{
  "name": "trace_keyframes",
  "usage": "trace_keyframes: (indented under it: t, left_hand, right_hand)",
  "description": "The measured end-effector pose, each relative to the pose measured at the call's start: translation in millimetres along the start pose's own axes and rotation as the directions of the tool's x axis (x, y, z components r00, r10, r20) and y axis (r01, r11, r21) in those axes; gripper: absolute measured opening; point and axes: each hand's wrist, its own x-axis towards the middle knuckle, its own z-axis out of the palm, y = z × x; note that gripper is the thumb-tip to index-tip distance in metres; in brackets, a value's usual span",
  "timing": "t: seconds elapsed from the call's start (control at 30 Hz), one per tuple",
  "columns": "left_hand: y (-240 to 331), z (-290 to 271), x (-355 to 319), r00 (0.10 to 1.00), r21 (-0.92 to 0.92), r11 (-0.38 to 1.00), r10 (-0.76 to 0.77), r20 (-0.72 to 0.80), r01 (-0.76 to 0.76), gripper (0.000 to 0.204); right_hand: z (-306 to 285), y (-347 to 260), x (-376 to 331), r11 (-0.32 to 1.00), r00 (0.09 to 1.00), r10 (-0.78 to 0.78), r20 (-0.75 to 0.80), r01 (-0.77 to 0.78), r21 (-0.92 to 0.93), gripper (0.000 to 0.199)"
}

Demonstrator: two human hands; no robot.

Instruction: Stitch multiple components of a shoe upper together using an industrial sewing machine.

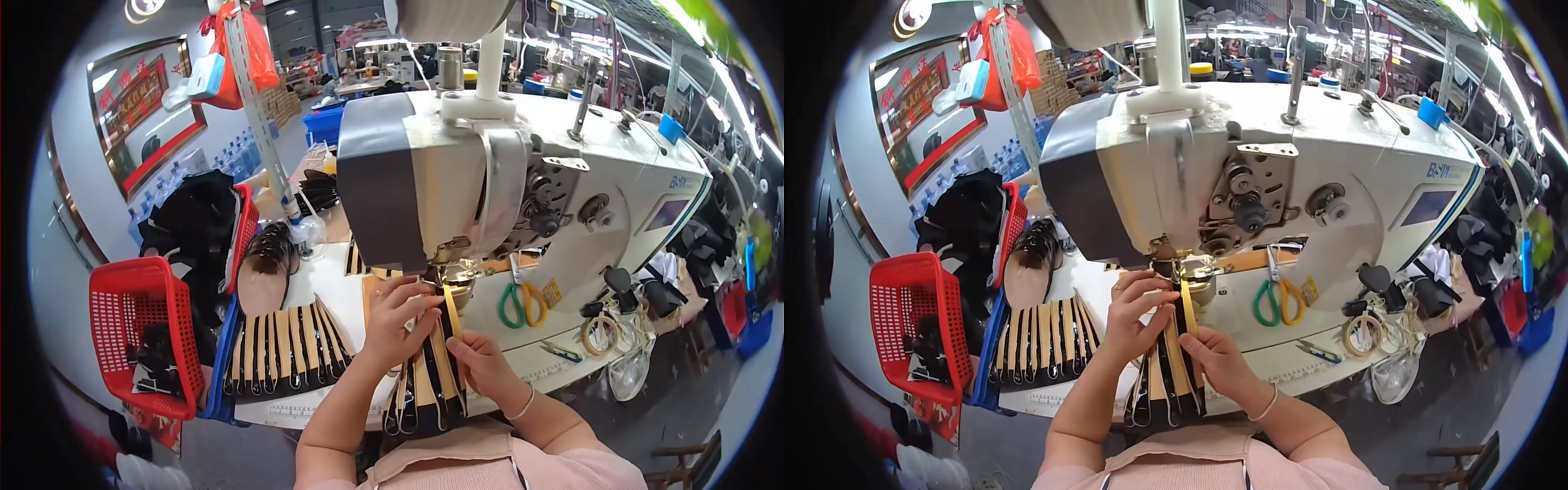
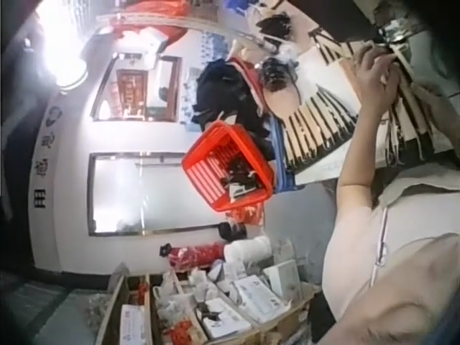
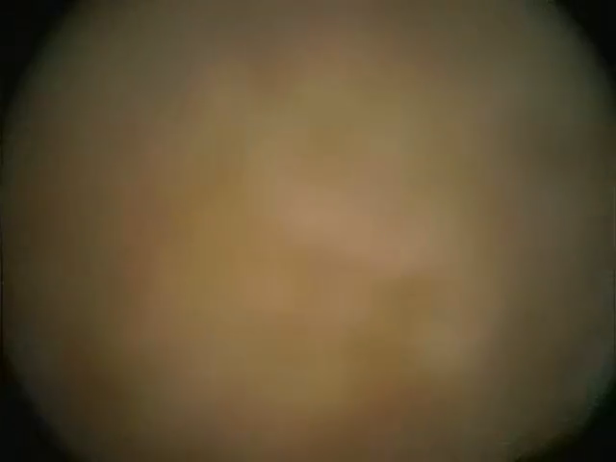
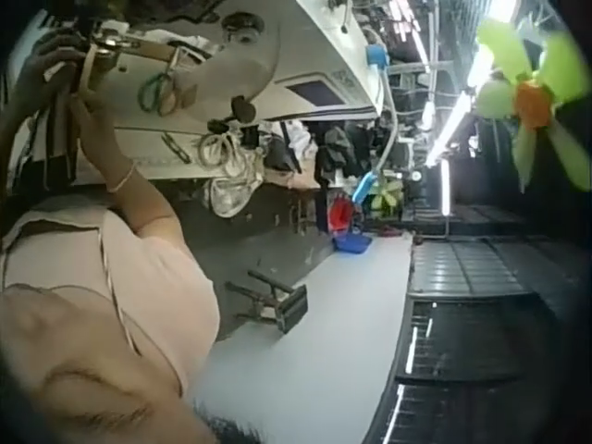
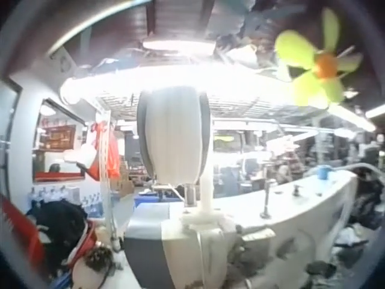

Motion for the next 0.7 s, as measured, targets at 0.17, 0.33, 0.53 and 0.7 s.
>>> trace_keyframes:
  t: [0.17,0.33,0.53,0.7]
  left_hand:
    - [1.2,-4.4,-8.8,0.998,-0.039,0.998,-0.055,-0.004,0.055,0.022]
    - [0.8,-0.8,-1.8,0.998,-0.025,0.998,-0.059,-0.007,0.059,0.021]
    - [0.2,0.9,-1.3,0.994,-0.085,0.991,-0.107,-0.03,0.104,0.018]
    - [-6.3,1.7,-0.8,0.985,-0.108,0.979,-0.17,0.021,0.172,0.019]
  right_hand:
    - [6.1,-0.3,0.1,0.993,0.995,0.096,0.013,-0.097,0.061,0.021]
    - [-4.6,-0.6,10.3,0.997,0.995,0.074,0.062,-0.075,0.021,0.021]
    - [-10.6,3.3,19.4,0.999,0.998,0.033,0.061,-0.033,-0.004,0.02]
    - [-5.4,-7.2,22.6,0.998,0.997,0.042,0.057,-0.039,-0.05,0.02]
